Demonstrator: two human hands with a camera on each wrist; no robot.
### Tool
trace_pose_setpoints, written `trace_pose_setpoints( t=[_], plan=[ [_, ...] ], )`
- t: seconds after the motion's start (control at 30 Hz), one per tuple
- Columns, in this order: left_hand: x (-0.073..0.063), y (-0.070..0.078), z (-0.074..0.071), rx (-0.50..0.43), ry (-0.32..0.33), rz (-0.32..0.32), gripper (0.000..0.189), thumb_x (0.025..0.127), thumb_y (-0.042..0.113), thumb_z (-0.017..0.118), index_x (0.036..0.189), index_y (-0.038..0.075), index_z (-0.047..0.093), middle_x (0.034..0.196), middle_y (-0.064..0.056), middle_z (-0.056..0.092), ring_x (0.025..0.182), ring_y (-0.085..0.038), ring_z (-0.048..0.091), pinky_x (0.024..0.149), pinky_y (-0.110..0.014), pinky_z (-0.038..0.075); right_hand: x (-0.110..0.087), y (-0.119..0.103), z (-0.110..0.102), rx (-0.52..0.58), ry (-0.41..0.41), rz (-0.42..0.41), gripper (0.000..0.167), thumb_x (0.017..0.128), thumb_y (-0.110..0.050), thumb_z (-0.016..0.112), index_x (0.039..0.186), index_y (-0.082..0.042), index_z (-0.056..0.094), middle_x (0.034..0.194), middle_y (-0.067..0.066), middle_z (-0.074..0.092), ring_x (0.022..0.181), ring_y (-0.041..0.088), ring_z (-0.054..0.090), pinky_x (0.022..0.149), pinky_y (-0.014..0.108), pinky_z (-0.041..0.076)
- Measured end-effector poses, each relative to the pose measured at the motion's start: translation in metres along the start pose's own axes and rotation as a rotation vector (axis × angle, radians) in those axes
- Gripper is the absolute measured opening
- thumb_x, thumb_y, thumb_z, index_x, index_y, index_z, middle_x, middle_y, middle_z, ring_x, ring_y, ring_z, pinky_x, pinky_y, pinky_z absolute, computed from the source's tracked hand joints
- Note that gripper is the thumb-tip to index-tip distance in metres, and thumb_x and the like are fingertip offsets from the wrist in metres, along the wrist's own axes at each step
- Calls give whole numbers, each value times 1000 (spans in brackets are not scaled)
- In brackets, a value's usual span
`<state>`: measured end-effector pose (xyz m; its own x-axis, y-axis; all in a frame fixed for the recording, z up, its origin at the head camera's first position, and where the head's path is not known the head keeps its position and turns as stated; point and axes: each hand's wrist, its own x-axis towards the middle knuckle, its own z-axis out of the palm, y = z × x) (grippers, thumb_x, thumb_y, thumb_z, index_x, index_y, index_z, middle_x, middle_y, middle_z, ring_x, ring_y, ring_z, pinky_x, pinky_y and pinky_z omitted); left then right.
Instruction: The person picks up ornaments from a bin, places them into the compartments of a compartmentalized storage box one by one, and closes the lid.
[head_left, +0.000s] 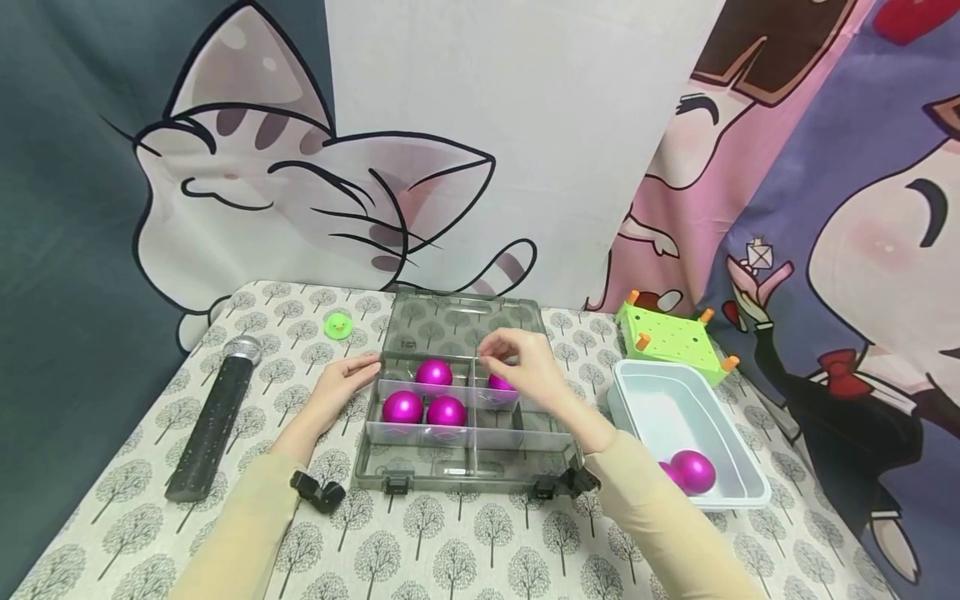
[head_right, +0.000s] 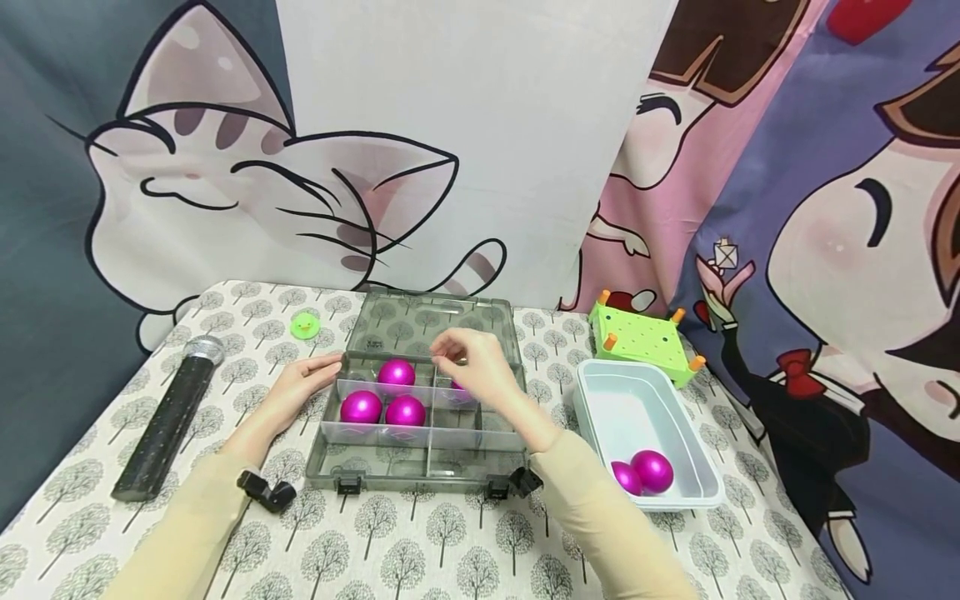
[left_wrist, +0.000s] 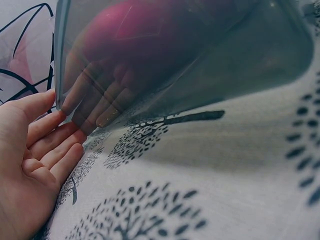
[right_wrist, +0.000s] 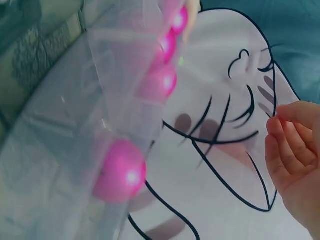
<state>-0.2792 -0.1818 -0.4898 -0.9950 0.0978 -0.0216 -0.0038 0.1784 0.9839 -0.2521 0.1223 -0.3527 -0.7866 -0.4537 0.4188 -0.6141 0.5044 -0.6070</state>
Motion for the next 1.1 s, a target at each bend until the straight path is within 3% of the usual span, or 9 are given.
trace_pose_setpoints(
  t=[0.2,0.47,0.63,0.8,0.97,1.1],
  plan=[
    [-1,0,-1,-18,-5,4,52,97,26,60,139,-3,48,151,-21,41,141,-36,38,119,-47,30,-5,3,-24,-17,68,-27,10,83,4,70,92,2,69,85,13,73,73,21,67,70,26,59],
    [-4,8,-1,-17,-11,-10,52,98,23,59,140,-4,46,153,-22,37,144,-37,33,121,-47,27,-18,23,-59,-104,192,-73,10,81,6,72,87,-1,70,80,10,74,69,7,65,67,16,55],
    [-17,31,0,-7,-15,-21,48,99,17,57,138,-8,46,151,-26,37,143,-40,33,121,-48,26,-27,34,-81,-125,240,-34,11,80,7,73,87,-1,70,77,12,73,68,-4,60,63,10,51],
    [-22,38,1,22,-18,-3,47,100,18,56,137,-10,47,148,-28,39,141,-43,34,119,-52,28,-39,48,-100,-134,278,33,9,81,7,73,88,3,69,79,18,72,68,-11,56,62,7,48],
    [-17,30,1,-9,-7,-12,48,99,17,57,138,-9,47,149,-26,40,143,-40,32,121,-49,25,-51,62,-116,-151,298,75,8,82,8,71,88,5,69,83,23,70,68,-13,55,62,4,48],
    [-6,12,-1,-18,0,-13,50,99,20,59,139,-6,47,151,-24,39,145,-38,31,122,-48,23,-62,72,-129,-203,283,86,8,82,9,70,89,6,68,83,23,71,69,-15,56,64,3,49]
  ],
)
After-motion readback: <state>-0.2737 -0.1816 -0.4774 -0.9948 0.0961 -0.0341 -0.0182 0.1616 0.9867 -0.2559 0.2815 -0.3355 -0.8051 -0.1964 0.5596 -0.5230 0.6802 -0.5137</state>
